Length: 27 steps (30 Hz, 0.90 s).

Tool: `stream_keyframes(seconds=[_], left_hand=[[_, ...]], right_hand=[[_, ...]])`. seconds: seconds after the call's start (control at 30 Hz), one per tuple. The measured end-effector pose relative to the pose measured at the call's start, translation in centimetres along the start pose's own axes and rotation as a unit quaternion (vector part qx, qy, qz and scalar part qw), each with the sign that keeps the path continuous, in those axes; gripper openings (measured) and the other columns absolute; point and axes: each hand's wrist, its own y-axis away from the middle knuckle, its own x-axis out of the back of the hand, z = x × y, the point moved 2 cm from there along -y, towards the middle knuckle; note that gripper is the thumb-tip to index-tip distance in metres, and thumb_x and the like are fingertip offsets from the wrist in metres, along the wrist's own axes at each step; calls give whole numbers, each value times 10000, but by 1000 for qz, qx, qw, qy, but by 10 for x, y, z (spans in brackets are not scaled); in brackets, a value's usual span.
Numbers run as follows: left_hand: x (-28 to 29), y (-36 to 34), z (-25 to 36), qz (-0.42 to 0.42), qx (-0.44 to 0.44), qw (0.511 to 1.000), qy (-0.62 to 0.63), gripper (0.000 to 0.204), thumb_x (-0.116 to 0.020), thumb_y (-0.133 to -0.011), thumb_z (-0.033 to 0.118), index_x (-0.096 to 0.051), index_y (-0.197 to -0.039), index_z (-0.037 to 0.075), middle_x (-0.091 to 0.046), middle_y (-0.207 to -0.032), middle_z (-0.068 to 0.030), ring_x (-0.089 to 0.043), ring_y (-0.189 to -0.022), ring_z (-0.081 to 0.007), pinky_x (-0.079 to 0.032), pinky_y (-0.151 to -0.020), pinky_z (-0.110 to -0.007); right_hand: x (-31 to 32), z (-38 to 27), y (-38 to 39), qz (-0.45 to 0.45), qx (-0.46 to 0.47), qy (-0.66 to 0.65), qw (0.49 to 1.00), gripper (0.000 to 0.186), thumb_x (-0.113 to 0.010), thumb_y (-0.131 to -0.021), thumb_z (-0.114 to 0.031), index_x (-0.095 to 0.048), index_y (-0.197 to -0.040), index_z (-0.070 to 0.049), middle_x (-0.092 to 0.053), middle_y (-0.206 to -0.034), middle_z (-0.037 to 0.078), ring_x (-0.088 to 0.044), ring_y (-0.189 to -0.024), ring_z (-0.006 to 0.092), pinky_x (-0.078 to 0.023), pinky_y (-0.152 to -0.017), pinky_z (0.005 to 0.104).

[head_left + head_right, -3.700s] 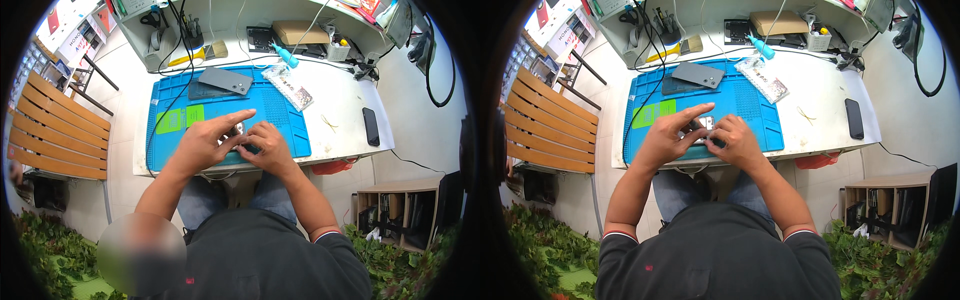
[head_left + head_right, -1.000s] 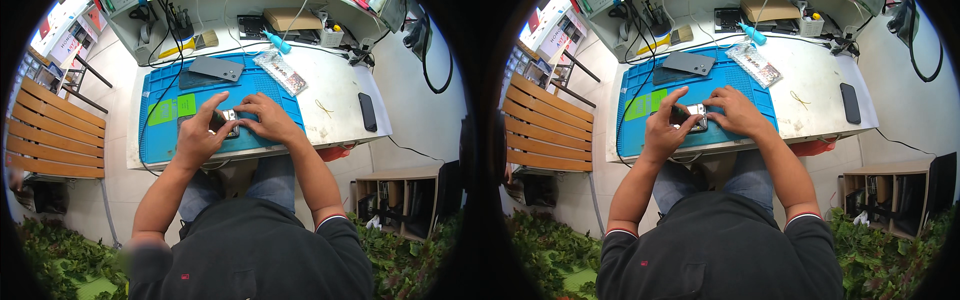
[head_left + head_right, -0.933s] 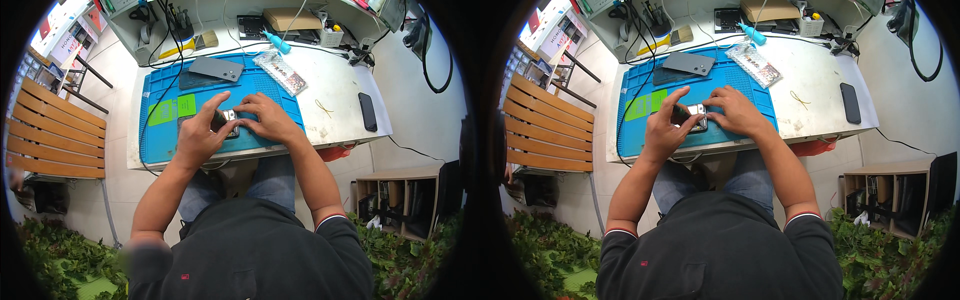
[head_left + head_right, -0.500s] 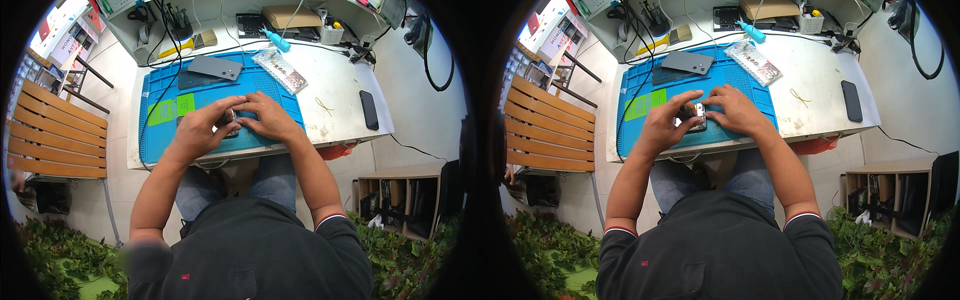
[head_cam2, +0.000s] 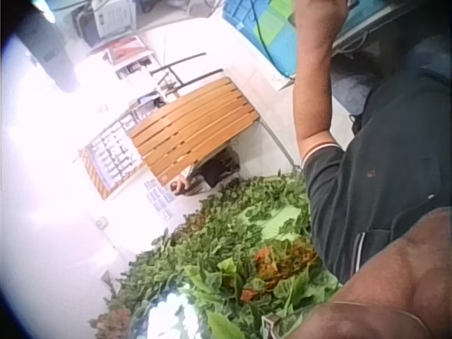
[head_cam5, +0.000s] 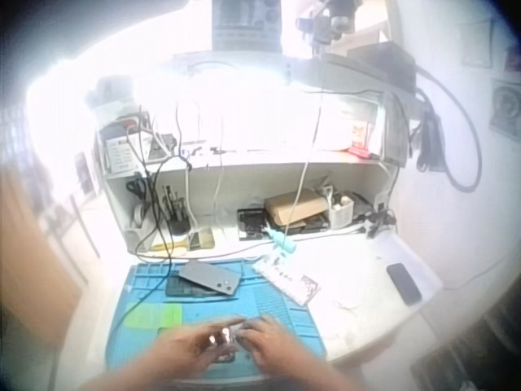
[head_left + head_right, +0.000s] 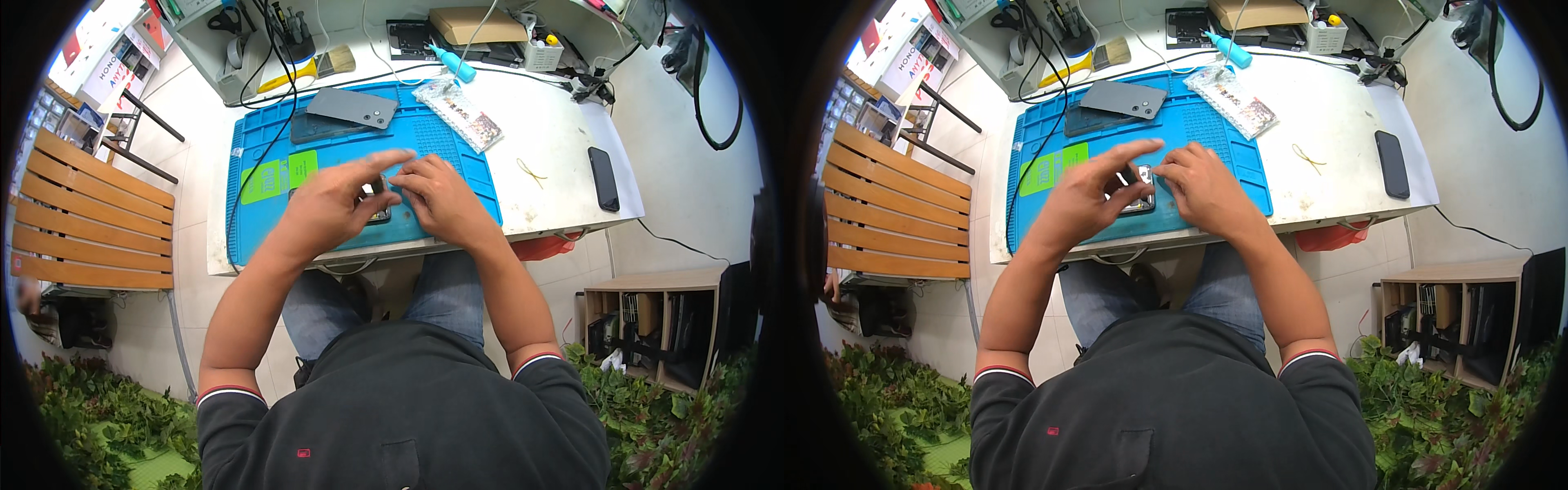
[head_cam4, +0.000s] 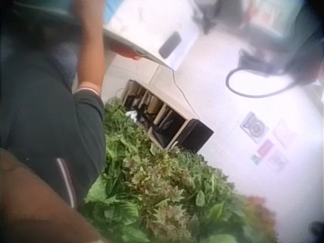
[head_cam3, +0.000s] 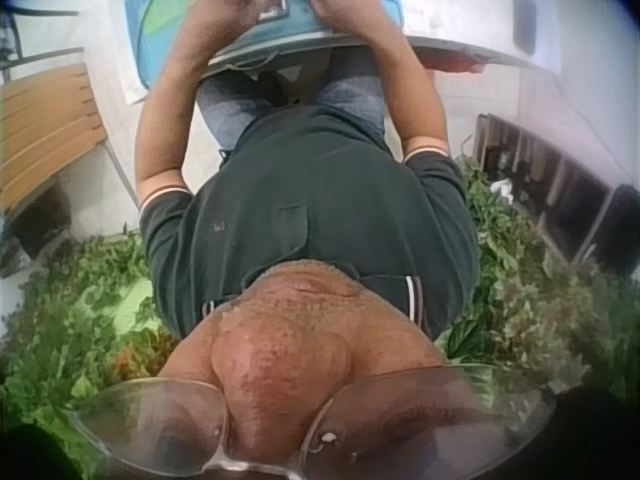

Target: The person disassembles a phone on a work mat using a screwdriver and a pry tool to remove the battery and other internal components.

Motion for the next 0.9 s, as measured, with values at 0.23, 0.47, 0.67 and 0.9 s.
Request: stream_keyframes(seconds=[0.23, 0.47, 0.67, 0.9], left_hand=[[2, 5, 7, 4, -34, 998, -55, 683, -826, -949, 15, -636, -1573, 217, -776, -1146, -104, -758, -883, -233, -616, -778, -363], [6, 0, 7, -24, -49, 998, -37, 682, -847, -923, 18, -662, -1548, 219, -742, -1231, -94, -751, -901, -228, -612, -759, -358], [4, 0, 3, -9, -82, 997, -2, 724, -850, -906, -9, -642, -1563, 213, -757, -1234, -99, -753, -903, -217, -619, -756, -356], [9, -1, 8, -52, 0, 996, -67, 751, -828, -913, -29, -601, -1590, 201, -778, -1217, -131, -786, -942, -235, -648, -802, -359]], right_hand=[[3, -19, 19, -11, -4, -23, 1000, 276, -761, -907, -9, -791, -1176, -65, -725, -1203, 78, -635, -1181, 304, -464, -993, 456], [0, -24, 21, 9, 1, -17, 1000, 259, -741, -901, -10, -816, -1141, -69, -733, -1147, 63, -649, -1148, 290, -484, -984, 461], [0, -27, 22, 3, -1, -19, 1000, 276, -741, -890, -13, -811, -1152, -68, -731, -1153, 62, -646, -1159, 290, -482, -1004, 463], [-1, -26, 22, 3, 2, -16, 1000, 284, -751, -885, -27, -813, -1159, -67, -732, -1144, 62, -647, -1151, 289, -483, -1006, 464]])
